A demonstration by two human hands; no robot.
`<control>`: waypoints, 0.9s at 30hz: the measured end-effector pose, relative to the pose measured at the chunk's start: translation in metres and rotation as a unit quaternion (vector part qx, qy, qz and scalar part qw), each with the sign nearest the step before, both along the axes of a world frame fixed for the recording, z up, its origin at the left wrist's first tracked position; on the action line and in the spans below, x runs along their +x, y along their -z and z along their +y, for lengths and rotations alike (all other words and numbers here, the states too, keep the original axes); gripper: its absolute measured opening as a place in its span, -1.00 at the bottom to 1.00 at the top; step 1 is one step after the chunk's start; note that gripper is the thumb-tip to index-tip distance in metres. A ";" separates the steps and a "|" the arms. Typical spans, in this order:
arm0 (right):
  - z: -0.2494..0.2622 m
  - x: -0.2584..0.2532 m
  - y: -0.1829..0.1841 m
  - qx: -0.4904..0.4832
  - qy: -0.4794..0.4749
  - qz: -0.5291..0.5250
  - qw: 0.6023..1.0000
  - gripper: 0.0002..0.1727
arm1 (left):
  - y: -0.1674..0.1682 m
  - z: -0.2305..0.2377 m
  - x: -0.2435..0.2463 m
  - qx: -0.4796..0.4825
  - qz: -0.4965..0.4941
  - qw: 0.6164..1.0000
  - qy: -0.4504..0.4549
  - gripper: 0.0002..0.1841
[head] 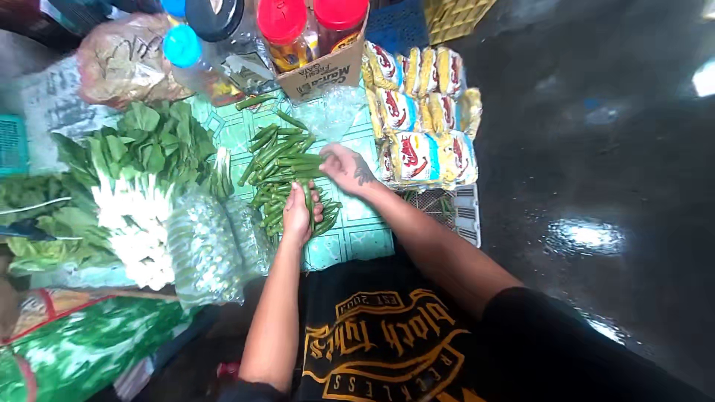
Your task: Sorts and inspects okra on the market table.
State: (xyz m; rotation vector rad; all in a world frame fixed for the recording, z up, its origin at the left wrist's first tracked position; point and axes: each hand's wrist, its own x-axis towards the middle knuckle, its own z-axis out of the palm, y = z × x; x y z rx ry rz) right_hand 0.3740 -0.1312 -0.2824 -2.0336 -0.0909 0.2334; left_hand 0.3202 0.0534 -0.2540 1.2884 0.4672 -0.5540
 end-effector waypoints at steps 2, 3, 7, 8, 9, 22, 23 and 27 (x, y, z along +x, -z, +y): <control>0.009 0.004 0.026 -0.158 -0.034 0.022 0.987 -0.57 | -0.001 0.013 -0.010 -0.072 0.032 0.996 -0.046 -0.33; 0.013 0.004 0.035 -0.214 -0.044 0.019 0.976 -0.58 | -0.002 0.018 -0.015 -0.080 0.023 0.995 -0.060 -0.44; 0.014 -0.002 0.032 -0.253 -0.043 -0.028 0.966 -0.71 | -0.003 0.028 -0.027 0.009 -0.074 0.993 -0.090 -0.76; 0.011 -0.003 0.026 -0.242 -0.050 -0.039 0.968 -0.72 | -0.003 0.029 -0.028 0.038 -0.104 0.990 -0.085 -0.79; 0.008 -0.004 0.021 -0.228 -0.057 -0.056 0.970 -0.72 | -0.004 0.028 -0.027 0.070 -0.136 0.985 -0.076 -0.82; -0.010 -0.010 -0.096 0.171 -0.034 -0.189 0.966 -0.70 | -0.027 0.032 0.005 -0.058 -0.198 0.978 -0.002 -0.70; -0.009 -0.010 -0.100 0.179 -0.065 -0.174 0.966 -0.68 | -0.026 0.035 0.005 -0.111 -0.170 0.979 0.014 -0.57; 0.012 -0.015 -0.101 0.153 -0.124 -0.107 0.974 -0.79 | -0.027 0.033 0.000 -0.269 -0.086 0.959 0.032 -0.06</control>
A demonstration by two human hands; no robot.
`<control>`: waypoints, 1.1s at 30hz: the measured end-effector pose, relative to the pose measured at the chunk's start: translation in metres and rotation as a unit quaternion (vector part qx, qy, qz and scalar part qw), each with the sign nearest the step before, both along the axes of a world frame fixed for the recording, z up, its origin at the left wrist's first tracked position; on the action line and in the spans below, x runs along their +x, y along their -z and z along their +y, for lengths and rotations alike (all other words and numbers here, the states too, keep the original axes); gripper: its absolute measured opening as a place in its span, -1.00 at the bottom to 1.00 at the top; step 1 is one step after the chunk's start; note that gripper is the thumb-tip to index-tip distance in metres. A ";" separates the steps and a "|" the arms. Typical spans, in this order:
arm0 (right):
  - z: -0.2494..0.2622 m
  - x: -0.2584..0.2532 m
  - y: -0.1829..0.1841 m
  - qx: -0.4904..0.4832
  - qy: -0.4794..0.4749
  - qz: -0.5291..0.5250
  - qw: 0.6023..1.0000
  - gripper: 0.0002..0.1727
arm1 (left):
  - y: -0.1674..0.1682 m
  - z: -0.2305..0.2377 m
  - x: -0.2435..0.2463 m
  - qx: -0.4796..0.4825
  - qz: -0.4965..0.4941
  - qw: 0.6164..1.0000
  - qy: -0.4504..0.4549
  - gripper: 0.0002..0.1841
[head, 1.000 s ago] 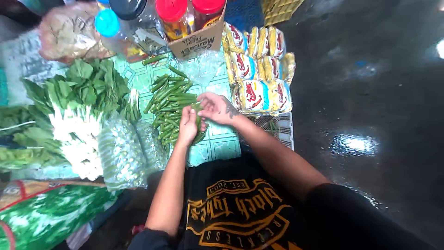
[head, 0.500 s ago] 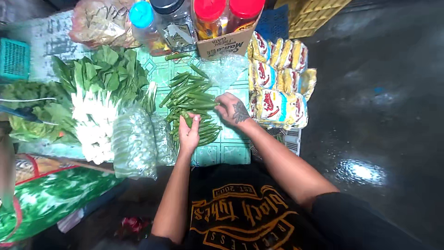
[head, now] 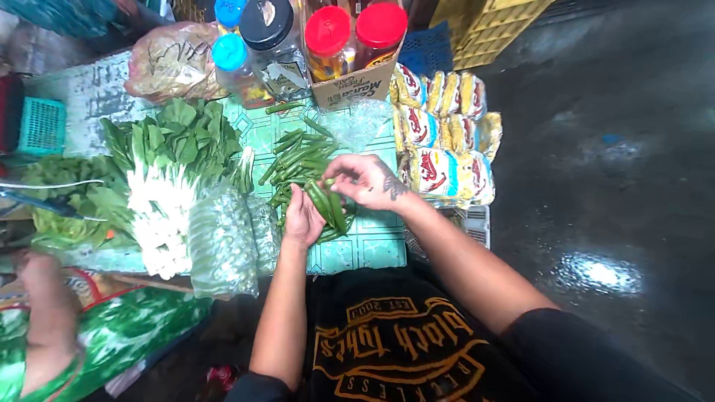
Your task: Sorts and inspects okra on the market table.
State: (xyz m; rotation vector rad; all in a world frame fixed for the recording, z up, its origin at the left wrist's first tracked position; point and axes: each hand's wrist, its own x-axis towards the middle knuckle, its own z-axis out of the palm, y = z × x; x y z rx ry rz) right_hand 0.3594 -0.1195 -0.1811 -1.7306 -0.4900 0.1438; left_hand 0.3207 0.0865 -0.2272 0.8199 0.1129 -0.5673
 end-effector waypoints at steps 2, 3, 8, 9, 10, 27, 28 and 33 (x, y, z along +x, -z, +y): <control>0.014 -0.006 0.006 -0.023 0.015 0.025 0.999 -0.82 | -0.001 -0.006 -0.006 0.006 0.024 1.000 -0.017 0.00; 0.020 -0.007 0.009 -0.032 0.017 0.026 0.999 -0.82 | -0.001 -0.009 -0.009 0.014 0.028 0.999 -0.023 0.02; 0.039 0.001 0.032 -0.084 -0.034 -0.065 0.994 -0.88 | 0.010 -0.001 -0.024 0.017 0.032 0.999 0.012 -0.38; 0.039 0.003 0.037 -0.080 -0.036 -0.072 0.994 -0.87 | 0.012 0.001 -0.026 0.064 0.042 0.997 0.007 -0.50; 0.037 0.006 0.042 -0.072 -0.026 -0.063 0.995 -0.86 | 0.013 0.001 -0.026 0.114 0.045 0.992 0.002 -0.54; 0.013 0.065 0.110 -0.330 0.081 0.115 0.933 -0.72 | 0.024 0.023 -0.054 0.012 0.088 0.986 -0.141 -0.49; 0.009 0.061 0.104 -0.300 0.093 0.112 0.943 -0.72 | 0.024 0.024 -0.054 -0.007 0.088 0.987 -0.133 -0.49; -0.009 0.039 0.072 -0.065 0.151 0.145 0.976 -0.75 | 0.030 0.019 -0.038 0.004 0.064 0.993 -0.100 -0.48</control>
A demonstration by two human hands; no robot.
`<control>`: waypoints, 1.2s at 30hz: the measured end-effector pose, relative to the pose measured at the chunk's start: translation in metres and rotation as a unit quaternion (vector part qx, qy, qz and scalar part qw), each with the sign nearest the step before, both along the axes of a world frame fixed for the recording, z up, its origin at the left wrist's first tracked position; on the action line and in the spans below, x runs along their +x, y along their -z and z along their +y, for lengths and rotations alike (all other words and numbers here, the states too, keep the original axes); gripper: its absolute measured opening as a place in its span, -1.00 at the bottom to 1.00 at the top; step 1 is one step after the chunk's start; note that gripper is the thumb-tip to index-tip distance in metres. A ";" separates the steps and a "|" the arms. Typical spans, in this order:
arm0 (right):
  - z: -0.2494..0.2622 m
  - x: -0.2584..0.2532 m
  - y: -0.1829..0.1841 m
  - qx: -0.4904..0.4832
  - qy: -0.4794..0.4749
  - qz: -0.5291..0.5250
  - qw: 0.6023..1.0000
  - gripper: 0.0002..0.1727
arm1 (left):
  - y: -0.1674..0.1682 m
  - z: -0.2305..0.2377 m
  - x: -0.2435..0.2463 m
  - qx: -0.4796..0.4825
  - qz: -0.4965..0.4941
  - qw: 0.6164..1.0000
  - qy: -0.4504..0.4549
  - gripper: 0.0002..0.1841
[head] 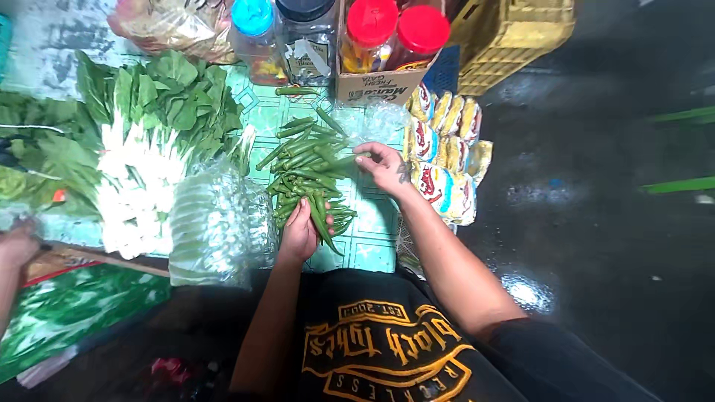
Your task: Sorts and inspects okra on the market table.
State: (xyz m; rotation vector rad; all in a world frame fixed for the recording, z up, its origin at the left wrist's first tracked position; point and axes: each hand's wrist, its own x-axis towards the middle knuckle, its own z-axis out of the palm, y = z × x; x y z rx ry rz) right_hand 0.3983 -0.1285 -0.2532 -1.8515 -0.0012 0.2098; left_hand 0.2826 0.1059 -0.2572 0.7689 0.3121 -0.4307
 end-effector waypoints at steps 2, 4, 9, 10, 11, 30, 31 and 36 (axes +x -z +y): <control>-0.011 -0.009 -0.024 0.082 -0.027 -0.017 0.996 -0.65 | 0.000 -0.004 0.010 0.063 -0.027 0.998 0.011 -0.49; -0.019 -0.015 -0.054 0.150 -0.084 -0.034 0.985 -0.49 | -0.001 -0.004 0.018 0.088 -0.032 0.995 0.024 -0.47; -0.006 -0.029 -0.106 0.115 -0.154 -0.041 0.981 -0.56 | -0.002 -0.014 0.031 0.039 -0.058 0.995 0.065 -0.44; 0.005 -0.035 -0.107 0.051 -0.138 -0.038 0.988 -0.61 | -0.007 -0.020 0.032 0.045 -0.062 0.995 0.063 -0.45; 0.018 -0.045 -0.104 -0.027 -0.112 -0.045 0.992 -0.69 | -0.010 -0.027 0.031 0.053 -0.066 0.995 0.058 -0.45; 0.037 -0.068 -0.099 -0.192 -0.265 -0.116 0.938 -0.14 | -0.034 -0.024 0.014 0.179 -0.254 0.921 0.236 -0.57; 0.026 -0.064 -0.102 -0.156 -0.232 -0.118 0.953 -0.14 | -0.031 -0.022 0.017 0.169 -0.249 0.923 0.238 -0.49; 0.029 -0.090 -0.102 -0.197 -0.228 -0.176 0.937 -0.39 | -0.043 -0.010 0.012 0.311 -0.295 0.873 0.233 -0.09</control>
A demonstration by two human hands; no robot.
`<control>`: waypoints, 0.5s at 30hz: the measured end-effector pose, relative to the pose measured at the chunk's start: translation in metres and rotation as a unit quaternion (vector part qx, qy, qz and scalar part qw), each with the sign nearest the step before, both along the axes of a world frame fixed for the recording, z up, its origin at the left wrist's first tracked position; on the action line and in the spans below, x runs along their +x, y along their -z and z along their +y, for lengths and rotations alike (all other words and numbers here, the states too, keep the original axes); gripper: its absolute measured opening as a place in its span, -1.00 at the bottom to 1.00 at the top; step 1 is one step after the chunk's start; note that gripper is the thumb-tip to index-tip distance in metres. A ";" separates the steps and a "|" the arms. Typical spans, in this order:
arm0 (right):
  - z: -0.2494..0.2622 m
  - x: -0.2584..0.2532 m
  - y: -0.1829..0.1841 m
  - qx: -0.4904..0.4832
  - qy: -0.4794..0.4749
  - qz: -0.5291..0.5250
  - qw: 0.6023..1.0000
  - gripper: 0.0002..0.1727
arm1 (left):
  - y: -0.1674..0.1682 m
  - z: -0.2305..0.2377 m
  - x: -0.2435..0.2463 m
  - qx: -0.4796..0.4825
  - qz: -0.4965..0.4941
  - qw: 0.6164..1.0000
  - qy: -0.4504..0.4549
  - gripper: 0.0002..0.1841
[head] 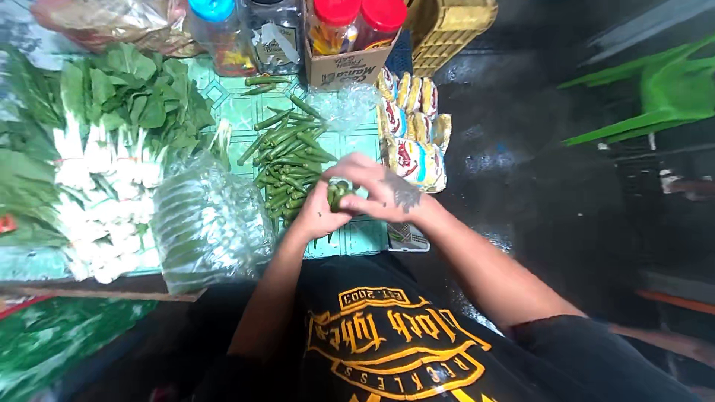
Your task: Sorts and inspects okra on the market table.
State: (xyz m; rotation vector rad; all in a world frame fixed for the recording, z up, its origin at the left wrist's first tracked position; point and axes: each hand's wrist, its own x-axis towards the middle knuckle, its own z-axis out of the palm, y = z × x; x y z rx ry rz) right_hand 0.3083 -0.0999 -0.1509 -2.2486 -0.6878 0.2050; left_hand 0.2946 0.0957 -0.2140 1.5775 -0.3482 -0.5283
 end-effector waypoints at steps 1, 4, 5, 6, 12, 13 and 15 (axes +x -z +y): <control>0.006 -0.003 0.011 0.002 -0.026 -0.026 0.999 -0.44 | -0.003 -0.001 0.002 0.011 -0.029 0.999 0.011 -0.08; 0.015 -0.004 0.034 0.047 -0.034 -0.074 0.996 -0.65 | -0.004 -0.010 0.000 0.026 -0.026 0.999 -0.003 -0.13; 0.018 -0.004 0.035 0.061 -0.022 -0.075 0.995 -0.70 | -0.004 -0.008 -0.002 0.043 -0.007 0.999 -0.008 -0.07; 0.022 -0.007 0.038 0.071 -0.007 -0.073 0.995 -0.74 | -0.003 -0.004 -0.006 0.073 0.013 0.997 -0.005 -0.08; 0.021 -0.019 0.076 0.154 0.027 0.095 0.983 -0.59 | 0.010 0.019 -0.038 0.154 0.196 0.968 -0.029 -0.58; 0.010 -0.016 0.085 0.135 0.075 0.116 0.981 -0.58 | 0.015 0.023 -0.044 0.168 0.201 0.964 -0.043 -0.54; -0.019 -0.008 0.109 0.015 0.183 0.082 0.980 -0.66 | 0.020 0.030 -0.057 0.187 0.198 0.959 -0.080 -0.52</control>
